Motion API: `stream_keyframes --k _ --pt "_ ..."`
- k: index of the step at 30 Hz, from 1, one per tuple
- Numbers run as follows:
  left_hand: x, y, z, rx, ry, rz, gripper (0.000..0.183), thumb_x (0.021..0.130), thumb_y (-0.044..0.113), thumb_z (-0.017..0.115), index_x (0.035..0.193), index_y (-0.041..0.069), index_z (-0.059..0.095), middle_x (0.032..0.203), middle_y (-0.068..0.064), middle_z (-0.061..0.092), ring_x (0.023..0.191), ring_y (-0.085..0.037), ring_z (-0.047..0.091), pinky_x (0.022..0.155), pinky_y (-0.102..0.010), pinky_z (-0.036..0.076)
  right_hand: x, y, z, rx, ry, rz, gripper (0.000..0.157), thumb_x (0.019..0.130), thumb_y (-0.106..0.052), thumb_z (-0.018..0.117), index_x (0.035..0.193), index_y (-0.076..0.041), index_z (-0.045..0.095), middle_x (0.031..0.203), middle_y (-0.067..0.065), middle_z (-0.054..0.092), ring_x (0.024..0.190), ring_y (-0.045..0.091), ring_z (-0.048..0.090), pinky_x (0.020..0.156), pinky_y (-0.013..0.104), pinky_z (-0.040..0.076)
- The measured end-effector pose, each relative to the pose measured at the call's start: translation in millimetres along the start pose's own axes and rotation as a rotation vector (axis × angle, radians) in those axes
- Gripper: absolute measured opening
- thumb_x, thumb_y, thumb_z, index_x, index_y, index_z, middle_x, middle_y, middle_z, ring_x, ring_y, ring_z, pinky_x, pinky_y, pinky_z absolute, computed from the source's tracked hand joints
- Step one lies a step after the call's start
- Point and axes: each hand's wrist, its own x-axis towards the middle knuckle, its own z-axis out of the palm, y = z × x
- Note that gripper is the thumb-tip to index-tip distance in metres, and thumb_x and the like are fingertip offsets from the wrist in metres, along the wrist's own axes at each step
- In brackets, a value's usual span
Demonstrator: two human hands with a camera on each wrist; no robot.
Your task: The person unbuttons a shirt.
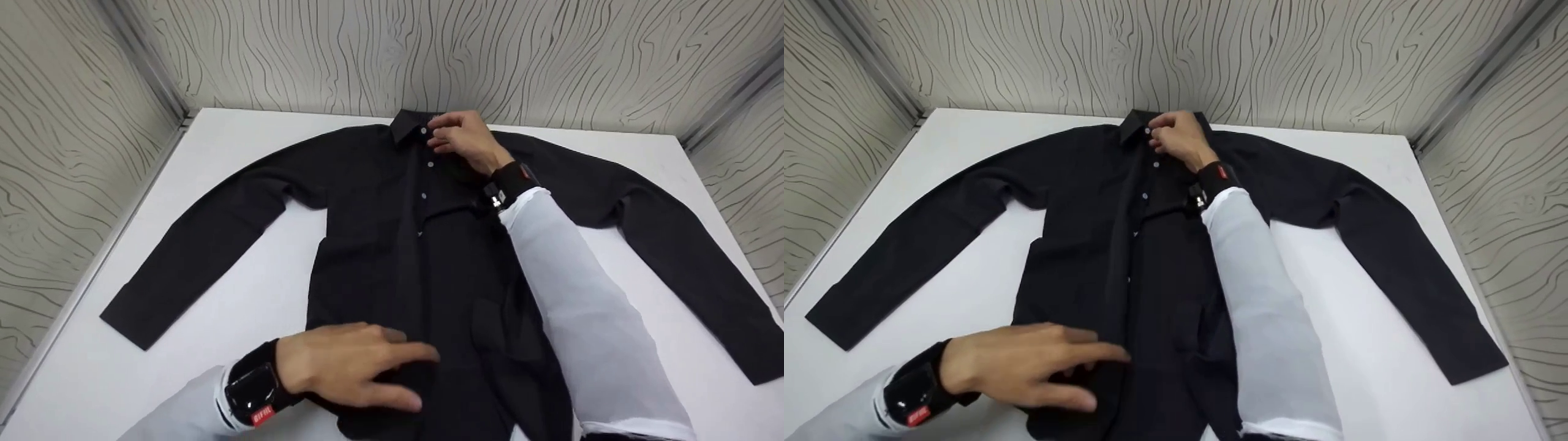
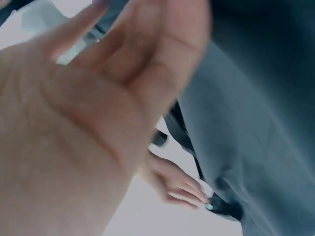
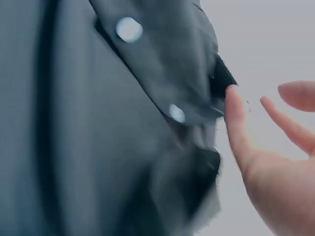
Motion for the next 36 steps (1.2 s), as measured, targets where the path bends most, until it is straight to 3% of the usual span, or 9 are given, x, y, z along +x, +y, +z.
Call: stream_keyframes --k 3,6,11,15,19,22,27,31,36 --pt "1.5 -18.2 -2.1 0.014 0.152 -0.044 0.038 0.116 0.048 0.062 0.138 0.019 0.073 0.114 0.0 0.07 0.099 -0.01 0.068 0.09 -0.032 0.062 -15.4 -8.6 -20.7 -0.259 0.0 -0.056 0.028 0.111 -0.007 0.062 0.13 0.007 0.076 0.114 0.009 0.076 0.084 0.011 0.074 0.074 0.019 0.061" --pt "-3.4 -36.5 -0.2 0.084 0.255 -0.142 0.029 0.113 0.037 0.071 0.127 0.012 0.074 0.123 -0.006 0.066 0.104 -0.021 0.066 0.092 -0.04 0.063 -29.5 -13.5 -29.2 -0.383 -0.134 -0.032 0.025 0.111 -0.011 0.066 0.122 0.008 0.079 0.096 0.005 0.079 0.074 0.01 0.073 0.067 0.021 0.061" --pt "-19.2 -51.2 9.4 0.133 0.231 -0.31 0.062 0.101 0.041 0.087 0.148 0.01 0.064 0.155 -0.019 0.058 0.136 -0.047 0.064 0.103 -0.063 0.063 -29.9 -5.1 -8.3 -0.358 -0.347 0.073 0.033 0.113 -0.008 0.063 0.137 0.013 0.071 0.117 0.016 0.078 0.089 0.017 0.077 0.077 0.025 0.066" --pt "-28.2 -52.9 14.8 0.118 0.223 -0.354 0.089 0.088 0.041 0.099 0.159 0.01 0.056 0.164 -0.025 0.053 0.147 -0.056 0.056 0.114 -0.067 0.057 -17.5 9.9 12.9 -0.45 -0.318 0.065 0.046 0.11 -0.006 0.062 0.155 0.006 0.062 0.153 0.026 0.06 0.093 0.017 0.068 0.075 0.021 0.062" --pt "-35.7 -50.4 16.9 0.072 0.201 -0.389 0.1 0.079 0.036 0.106 0.162 0.011 0.055 0.169 -0.026 0.049 0.152 -0.059 0.051 0.113 -0.065 0.059 -8.1 21.0 21.6 -0.514 -0.243 0.02 0.048 0.106 -0.006 0.065 0.153 0.003 0.066 0.146 0.025 0.064 0.081 0.01 0.063 0.066 0.018 0.055" --pt "-41.3 -47.1 18.1 0.047 0.18 -0.422 0.108 0.072 0.033 0.109 0.163 0.012 0.055 0.173 -0.026 0.046 0.155 -0.06 0.049 0.11 -0.065 0.061 -4.4 21.8 22.2 -0.435 -0.165 0.007 0.045 0.104 -0.007 0.07 0.147 0.004 0.07 0.135 0.019 0.07 0.085 0.009 0.063 0.07 0.016 0.053" --pt "-46.6 -43.9 14.9 0.025 0.152 -0.453 0.115 0.066 0.029 0.112 0.164 0.012 0.054 0.175 -0.025 0.044 0.158 -0.06 0.046 0.11 -0.067 0.06 -3.0 17.7 18.4 -0.184 -0.049 -0.003 0.052 0.104 -0.002 0.073 0.154 0.005 0.061 0.164 0.017 0.053 0.105 0.02 0.068 0.082 0.02 0.064" --pt "-45.5 -42.7 6.0 -0.019 0.11 -0.486 0.111 0.067 0.025 0.112 0.162 0.013 0.056 0.176 -0.025 0.043 0.159 -0.061 0.044 0.116 -0.069 0.056 -9.5 18.4 15.7 -0.022 -0.194 0.079 0.069 0.106 0.004 0.07 0.17 -0.005 0.045 0.168 0.018 0.04 0.116 0.032 0.07 0.086 0.034 0.07" --pt "-37.2 -48.2 -8.5 0.0 0.115 -0.457 0.076 0.09 0.028 0.098 0.155 0.006 0.063 0.164 -0.028 0.055 0.147 -0.053 0.059 0.121 -0.062 0.054 -33.8 19.6 17.7 0.019 -0.41 0.17 0.069 0.11 -0.003 0.069 0.173 -0.02 0.042 0.146 0.019 0.05 0.114 0.032 0.073 0.092 0.046 0.069"
